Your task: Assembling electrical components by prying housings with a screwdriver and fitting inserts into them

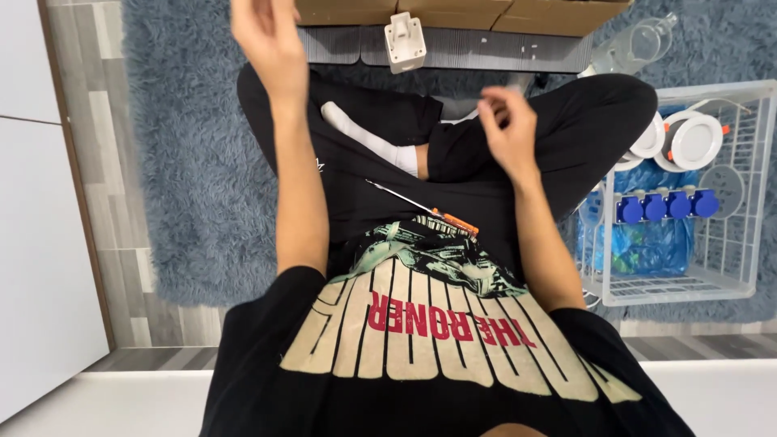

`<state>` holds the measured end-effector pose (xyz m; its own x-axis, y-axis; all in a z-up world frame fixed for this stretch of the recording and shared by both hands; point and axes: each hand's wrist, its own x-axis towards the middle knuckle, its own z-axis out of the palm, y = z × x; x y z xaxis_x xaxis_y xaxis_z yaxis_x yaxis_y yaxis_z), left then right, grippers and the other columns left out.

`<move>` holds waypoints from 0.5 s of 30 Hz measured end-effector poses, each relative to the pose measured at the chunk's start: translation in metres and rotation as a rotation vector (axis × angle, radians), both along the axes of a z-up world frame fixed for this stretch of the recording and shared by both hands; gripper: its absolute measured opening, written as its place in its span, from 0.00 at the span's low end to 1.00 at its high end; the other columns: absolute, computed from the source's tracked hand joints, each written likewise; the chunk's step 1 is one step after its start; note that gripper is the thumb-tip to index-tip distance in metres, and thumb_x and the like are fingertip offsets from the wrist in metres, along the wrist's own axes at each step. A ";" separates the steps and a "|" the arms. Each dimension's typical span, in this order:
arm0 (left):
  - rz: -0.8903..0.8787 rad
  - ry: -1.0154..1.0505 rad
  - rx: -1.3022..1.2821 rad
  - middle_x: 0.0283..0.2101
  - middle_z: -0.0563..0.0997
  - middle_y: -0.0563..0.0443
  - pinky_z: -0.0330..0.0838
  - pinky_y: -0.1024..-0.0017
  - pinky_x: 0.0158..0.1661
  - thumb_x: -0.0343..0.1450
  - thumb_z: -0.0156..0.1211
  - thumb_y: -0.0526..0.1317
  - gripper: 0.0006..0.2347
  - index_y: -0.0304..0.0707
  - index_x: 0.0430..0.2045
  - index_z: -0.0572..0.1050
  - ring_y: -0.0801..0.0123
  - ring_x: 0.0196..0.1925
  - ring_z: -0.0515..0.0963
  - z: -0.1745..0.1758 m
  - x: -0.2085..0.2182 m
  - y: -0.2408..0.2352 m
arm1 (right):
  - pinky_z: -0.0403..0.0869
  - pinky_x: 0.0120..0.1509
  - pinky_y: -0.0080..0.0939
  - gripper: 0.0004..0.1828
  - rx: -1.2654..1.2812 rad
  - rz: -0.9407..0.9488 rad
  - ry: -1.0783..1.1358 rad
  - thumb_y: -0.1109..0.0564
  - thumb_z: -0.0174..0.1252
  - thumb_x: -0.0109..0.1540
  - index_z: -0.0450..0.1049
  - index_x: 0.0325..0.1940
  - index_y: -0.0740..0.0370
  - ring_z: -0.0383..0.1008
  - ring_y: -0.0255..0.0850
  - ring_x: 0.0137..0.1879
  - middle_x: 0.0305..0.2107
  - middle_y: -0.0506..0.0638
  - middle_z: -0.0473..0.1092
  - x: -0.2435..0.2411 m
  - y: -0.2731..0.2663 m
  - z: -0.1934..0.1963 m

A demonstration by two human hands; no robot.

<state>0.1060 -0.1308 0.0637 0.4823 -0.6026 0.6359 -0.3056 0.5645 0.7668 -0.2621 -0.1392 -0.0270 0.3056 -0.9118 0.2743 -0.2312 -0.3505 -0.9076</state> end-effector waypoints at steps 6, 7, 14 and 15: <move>-0.037 -0.107 0.203 0.46 0.84 0.51 0.77 0.75 0.38 0.76 0.68 0.32 0.13 0.40 0.53 0.75 0.70 0.41 0.82 -0.045 -0.046 0.010 | 0.73 0.53 0.44 0.20 -0.446 -0.024 0.333 0.68 0.73 0.66 0.77 0.61 0.72 0.72 0.49 0.49 0.50 0.58 0.71 0.020 -0.051 0.041; -0.061 -0.129 0.287 0.51 0.85 0.51 0.77 0.74 0.39 0.72 0.76 0.32 0.21 0.41 0.58 0.74 0.69 0.45 0.84 -0.058 -0.051 0.010 | 0.75 0.59 0.46 0.25 -0.499 -0.028 0.468 0.63 0.77 0.65 0.76 0.63 0.73 0.72 0.52 0.55 0.54 0.58 0.68 0.023 -0.058 0.042; -0.020 -0.334 0.399 0.58 0.76 0.47 0.79 0.66 0.60 0.62 0.96 0.47 0.44 0.38 0.67 0.65 0.60 0.56 0.80 -0.091 -0.085 0.000 | 0.71 0.58 0.46 0.20 -0.612 -0.039 0.588 0.56 0.78 0.67 0.83 0.58 0.71 0.68 0.50 0.51 0.51 0.55 0.69 0.031 -0.065 0.026; 0.039 -0.379 0.425 0.59 0.75 0.46 0.80 0.65 0.59 0.62 0.95 0.52 0.45 0.39 0.67 0.64 0.57 0.56 0.80 -0.096 -0.089 -0.001 | 0.70 0.58 0.47 0.21 -0.627 -0.015 0.581 0.55 0.78 0.67 0.83 0.58 0.71 0.68 0.51 0.51 0.52 0.56 0.70 0.029 -0.063 0.026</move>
